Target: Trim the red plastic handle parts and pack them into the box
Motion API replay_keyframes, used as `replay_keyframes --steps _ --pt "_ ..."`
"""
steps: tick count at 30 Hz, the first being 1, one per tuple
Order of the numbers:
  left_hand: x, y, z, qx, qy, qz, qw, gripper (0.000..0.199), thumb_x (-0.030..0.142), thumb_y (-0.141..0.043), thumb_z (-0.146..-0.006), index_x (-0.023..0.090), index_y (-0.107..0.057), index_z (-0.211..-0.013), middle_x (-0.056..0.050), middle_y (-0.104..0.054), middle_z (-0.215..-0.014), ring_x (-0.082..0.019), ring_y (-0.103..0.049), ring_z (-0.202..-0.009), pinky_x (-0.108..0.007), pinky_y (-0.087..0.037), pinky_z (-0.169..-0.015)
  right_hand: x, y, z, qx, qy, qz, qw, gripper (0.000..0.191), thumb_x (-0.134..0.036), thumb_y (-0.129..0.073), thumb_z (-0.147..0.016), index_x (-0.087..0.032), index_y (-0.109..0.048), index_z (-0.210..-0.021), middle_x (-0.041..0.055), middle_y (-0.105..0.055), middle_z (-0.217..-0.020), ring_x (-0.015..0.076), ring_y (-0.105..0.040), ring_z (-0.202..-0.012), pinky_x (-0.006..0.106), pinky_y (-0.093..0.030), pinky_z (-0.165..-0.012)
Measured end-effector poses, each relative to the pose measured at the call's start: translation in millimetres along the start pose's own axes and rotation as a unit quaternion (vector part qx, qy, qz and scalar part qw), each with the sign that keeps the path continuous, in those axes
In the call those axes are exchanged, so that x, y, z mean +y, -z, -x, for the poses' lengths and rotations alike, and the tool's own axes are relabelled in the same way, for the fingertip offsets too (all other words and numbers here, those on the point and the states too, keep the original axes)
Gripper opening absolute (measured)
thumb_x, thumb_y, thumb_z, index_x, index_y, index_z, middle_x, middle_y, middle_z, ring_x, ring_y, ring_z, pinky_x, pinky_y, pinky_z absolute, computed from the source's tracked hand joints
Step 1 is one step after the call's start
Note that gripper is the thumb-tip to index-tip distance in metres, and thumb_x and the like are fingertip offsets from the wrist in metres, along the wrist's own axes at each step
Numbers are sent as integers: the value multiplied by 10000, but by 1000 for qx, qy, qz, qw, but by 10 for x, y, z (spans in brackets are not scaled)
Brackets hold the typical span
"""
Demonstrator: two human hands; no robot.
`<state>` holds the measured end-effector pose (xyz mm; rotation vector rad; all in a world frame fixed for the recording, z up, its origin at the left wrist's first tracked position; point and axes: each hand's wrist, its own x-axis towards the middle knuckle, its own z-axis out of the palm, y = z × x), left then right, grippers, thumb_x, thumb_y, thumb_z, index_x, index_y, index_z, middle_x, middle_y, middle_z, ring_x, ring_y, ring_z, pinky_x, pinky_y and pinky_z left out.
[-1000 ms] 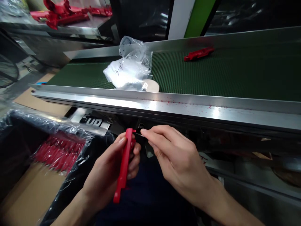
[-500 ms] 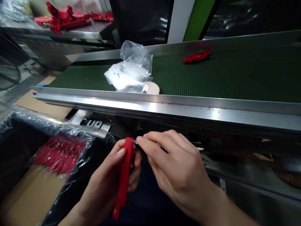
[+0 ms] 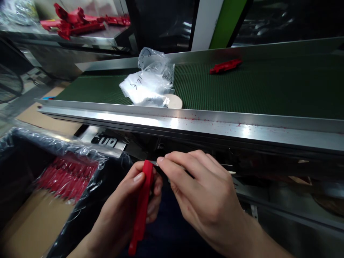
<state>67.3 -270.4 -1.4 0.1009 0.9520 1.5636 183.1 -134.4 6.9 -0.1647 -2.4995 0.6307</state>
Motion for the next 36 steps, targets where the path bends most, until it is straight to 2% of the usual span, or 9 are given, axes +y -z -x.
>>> replay_keyframes --steps 8,16,24,32,36 --pt "-2 6 -3 9 1 -9 1000 180 350 -478 -930 201 -507 -1027 -2 -550 -794 -76 -454 -573 -192 -358 -502 -7 -3 40 -9 9 3 1000 400 6 -576 -848 -136 -582 -1222 92 -629 -1127 191 -582 -972 366 -491 -787" --pt "71 18 -49 36 -6 -6 999 149 348 -506 -919 214 -498 -985 17 -531 -818 -57 -458 -563 -182 -388 -505 -100 -44 136 -45 37 2 998 364 9 -543 -859 -91 -597 -1204 116 -629 -1096 192 -552 -922 355 -469 -751" --pt "118 11 -121 23 -29 32 999 94 294 -456 -937 202 -474 -932 3 -492 -742 -77 -442 -589 -163 -363 -516 -227 -95 230 -68 42 0 997 361 10 -507 -824 -117 -659 -1126 85 -668 -1049 187 -573 -835 338 -474 -685" --pt "165 49 -179 16 -25 51 998 93 327 -463 -938 237 -443 -944 13 -472 -773 -84 -430 -568 -174 -324 -487 -321 -117 248 -66 48 4 997 317 -21 -525 -823 -148 -686 -1064 63 -706 -979 171 -614 -764 310 -512 -650" --pt "176 40 -181 24 -41 36 998 118 348 -471 -941 234 -439 -935 21 -467 -780 -74 -408 -562 -179 -304 -482 -302 -21 276 -42 40 -17 998 295 -36 -505 -861 -166 -674 -1066 49 -697 -1005 165 -625 -856 294 -515 -719"
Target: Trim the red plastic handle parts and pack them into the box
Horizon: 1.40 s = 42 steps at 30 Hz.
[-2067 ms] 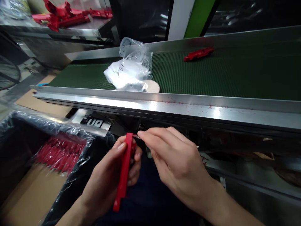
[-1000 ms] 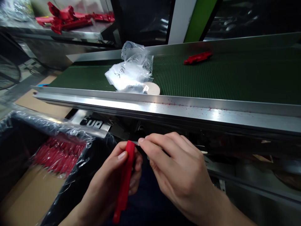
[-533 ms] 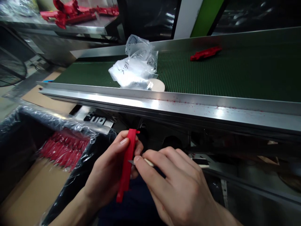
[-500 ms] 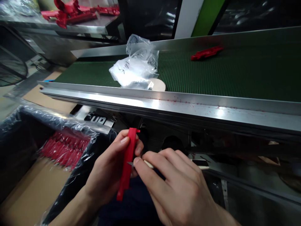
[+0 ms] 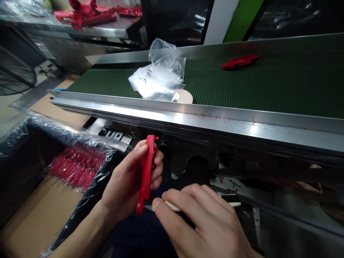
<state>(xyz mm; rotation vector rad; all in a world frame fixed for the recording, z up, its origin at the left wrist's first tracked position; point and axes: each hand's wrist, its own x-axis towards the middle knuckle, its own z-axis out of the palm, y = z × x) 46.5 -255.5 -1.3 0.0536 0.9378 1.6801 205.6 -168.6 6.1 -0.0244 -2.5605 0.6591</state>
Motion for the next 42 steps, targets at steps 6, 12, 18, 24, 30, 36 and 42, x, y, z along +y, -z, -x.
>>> replay_keyframes --steps 6,12,18,24,30,36,42 --pt "-36 -6 136 -22 -8 -95 995 262 240 -656 -847 238 -449 -1006 52 -476 -791 -34 -409 -544 -167 -336 -481 216 126 -138 58 -58 23 996 378 15 -562 -845 -139 -624 -1185 84 -610 -1147 148 -584 -1022 277 -480 -860" --pt "-91 20 271 -31 6 -148 989 227 284 -659 -857 242 -480 -990 55 -498 -827 -21 -432 -534 -174 -359 -485 273 83 -213 56 -36 26 997 388 15 -557 -848 -133 -617 -1201 101 -620 -1119 185 -580 -1006 354 -495 -848" --pt "-116 38 263 -33 12 -154 987 230 304 -657 -859 264 -485 -1006 58 -503 -825 -25 -436 -530 -170 -361 -473 258 84 -196 55 -16 42 997 393 33 -548 -845 -107 -610 -1206 125 -621 -1113 202 -575 -1013 378 -496 -835" --pt "-117 32 256 -24 13 -157 987 247 297 -673 -845 253 -490 -1004 57 -511 -834 -16 -445 -518 -166 -367 -472 284 79 -168 55 -10 61 997 411 31 -566 -833 -107 -612 -1217 136 -625 -1112 227 -580 -995 404 -488 -803" --pt "-131 23 266 -41 31 -115 992 211 263 -640 -865 232 -472 -990 49 -497 -800 -15 -417 -525 -153 -371 -476 302 72 -132 69 -18 62 996 429 34 -580 -815 -129 -632 -1209 127 -631 -1114 229 -588 -994 396 -487 -804" --pt "-150 9 256 -55 25 -99 993 195 265 -631 -876 229 -480 -994 51 -498 -782 -14 -421 -533 -144 -388 -479 273 59 -103 77 -28 24 996 395 52 -567 -822 -102 -641 -1179 130 -618 -1126 203 -575 -1022 379 -493 -835" --pt "-159 34 267 -49 16 -113 992 205 264 -640 -874 237 -489 -1010 54 -514 -815 -11 -433 -541 -143 -389 -481 265 46 -77 77 -14 35 996 397 56 -566 -826 -91 -639 -1188 141 -625 -1117 212 -581 -1012 389 -497 -819"
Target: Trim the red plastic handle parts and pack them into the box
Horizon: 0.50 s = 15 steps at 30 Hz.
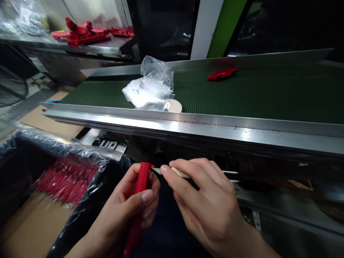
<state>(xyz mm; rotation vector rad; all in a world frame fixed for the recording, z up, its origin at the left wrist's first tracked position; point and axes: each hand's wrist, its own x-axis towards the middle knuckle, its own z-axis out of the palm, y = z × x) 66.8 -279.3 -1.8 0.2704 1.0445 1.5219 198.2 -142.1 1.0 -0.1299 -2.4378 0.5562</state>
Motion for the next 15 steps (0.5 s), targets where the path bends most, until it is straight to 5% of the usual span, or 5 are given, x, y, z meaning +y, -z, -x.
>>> replay_keyframes --steps 15 --pt "-21 16 32 18 -3 -73 997 239 326 -666 -849 227 -483 -967 61 -501 -800 -13 -436 -505 -164 -375 -465 -21 27 22 -5 15 39 999 386 24 -578 -842 -107 -639 -1199 130 -635 -1104 220 -583 -991 393 -481 -796"
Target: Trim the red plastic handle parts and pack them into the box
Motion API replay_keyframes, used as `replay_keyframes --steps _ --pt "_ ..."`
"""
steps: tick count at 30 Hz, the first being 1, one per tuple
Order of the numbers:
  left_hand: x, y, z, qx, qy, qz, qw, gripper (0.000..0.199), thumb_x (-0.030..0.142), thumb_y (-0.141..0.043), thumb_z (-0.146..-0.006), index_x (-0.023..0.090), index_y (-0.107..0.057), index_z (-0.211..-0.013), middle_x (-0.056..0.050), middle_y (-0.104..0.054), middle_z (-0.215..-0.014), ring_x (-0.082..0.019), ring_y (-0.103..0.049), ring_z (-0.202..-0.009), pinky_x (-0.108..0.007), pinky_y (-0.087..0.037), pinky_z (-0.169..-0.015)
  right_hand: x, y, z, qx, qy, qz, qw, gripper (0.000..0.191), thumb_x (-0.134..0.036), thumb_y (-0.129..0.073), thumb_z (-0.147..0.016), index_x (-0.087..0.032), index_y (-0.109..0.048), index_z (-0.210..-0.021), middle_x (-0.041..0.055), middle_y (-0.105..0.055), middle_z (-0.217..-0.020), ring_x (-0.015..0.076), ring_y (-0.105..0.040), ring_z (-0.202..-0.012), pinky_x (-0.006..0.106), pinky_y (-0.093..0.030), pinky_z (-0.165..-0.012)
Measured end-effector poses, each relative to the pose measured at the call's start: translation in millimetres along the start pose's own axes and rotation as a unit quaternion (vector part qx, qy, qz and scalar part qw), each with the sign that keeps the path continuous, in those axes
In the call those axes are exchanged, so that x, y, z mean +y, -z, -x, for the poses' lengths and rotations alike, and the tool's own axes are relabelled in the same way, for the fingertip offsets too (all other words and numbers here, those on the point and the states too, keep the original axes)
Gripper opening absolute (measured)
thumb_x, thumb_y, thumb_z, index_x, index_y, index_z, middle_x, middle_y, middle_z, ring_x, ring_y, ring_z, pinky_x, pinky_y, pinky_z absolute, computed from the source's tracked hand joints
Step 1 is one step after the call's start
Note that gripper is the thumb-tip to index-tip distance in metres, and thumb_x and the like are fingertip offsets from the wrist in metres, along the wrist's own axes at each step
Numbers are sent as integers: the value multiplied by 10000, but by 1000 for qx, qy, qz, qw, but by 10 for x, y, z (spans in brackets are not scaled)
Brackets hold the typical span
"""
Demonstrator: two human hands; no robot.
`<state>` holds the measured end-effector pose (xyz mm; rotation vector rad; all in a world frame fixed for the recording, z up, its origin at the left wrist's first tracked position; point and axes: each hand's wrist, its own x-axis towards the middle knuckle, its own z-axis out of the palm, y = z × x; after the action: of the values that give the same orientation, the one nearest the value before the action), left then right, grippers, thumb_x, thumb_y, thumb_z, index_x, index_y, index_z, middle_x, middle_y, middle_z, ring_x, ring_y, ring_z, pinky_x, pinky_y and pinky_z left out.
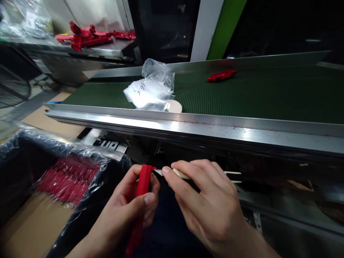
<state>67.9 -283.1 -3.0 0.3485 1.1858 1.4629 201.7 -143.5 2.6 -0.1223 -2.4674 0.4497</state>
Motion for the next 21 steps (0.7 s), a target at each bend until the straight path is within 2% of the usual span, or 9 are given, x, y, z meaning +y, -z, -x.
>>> replay_keyframes --steps 6,10,14,21 --pt "-1 3 6 -22 -10 39 999 235 281 -671 -840 224 -482 -968 60 -490 -781 -16 -441 -518 -147 -403 -467 11 -7 1 7 -8 0 1000 389 29 -584 -833 -110 -646 -1192 124 -638 -1097 219 -579 -983 389 -485 -785" --pt "12 -14 29 -46 -10 71 996 215 272 -665 -840 201 -488 -939 43 -527 -790 -15 -461 -512 -132 -408 -455 -2 13 35 17 -21 -51 998 406 46 -571 -828 -113 -638 -1196 111 -622 -1122 192 -580 -1019 350 -501 -820" --pt "-9 -18 30 -83 -5 141 986 190 262 -598 -865 211 -488 -1012 12 -577 -840 -24 -471 -489 -117 -388 -409 -35 -16 51 49 -45 -82 994 405 63 -578 -813 -121 -641 -1168 98 -619 -1128 179 -585 -1030 322 -514 -825" --pt "-74 15 16 -139 29 219 965 170 264 -502 -911 218 -500 -1075 -23 -591 -907 -53 -520 -556 -105 -415 -406 -85 -90 68 58 -50 -83 994 359 40 -560 -840 -122 -642 -1149 99 -622 -1121 182 -579 -1029 338 -510 -843"
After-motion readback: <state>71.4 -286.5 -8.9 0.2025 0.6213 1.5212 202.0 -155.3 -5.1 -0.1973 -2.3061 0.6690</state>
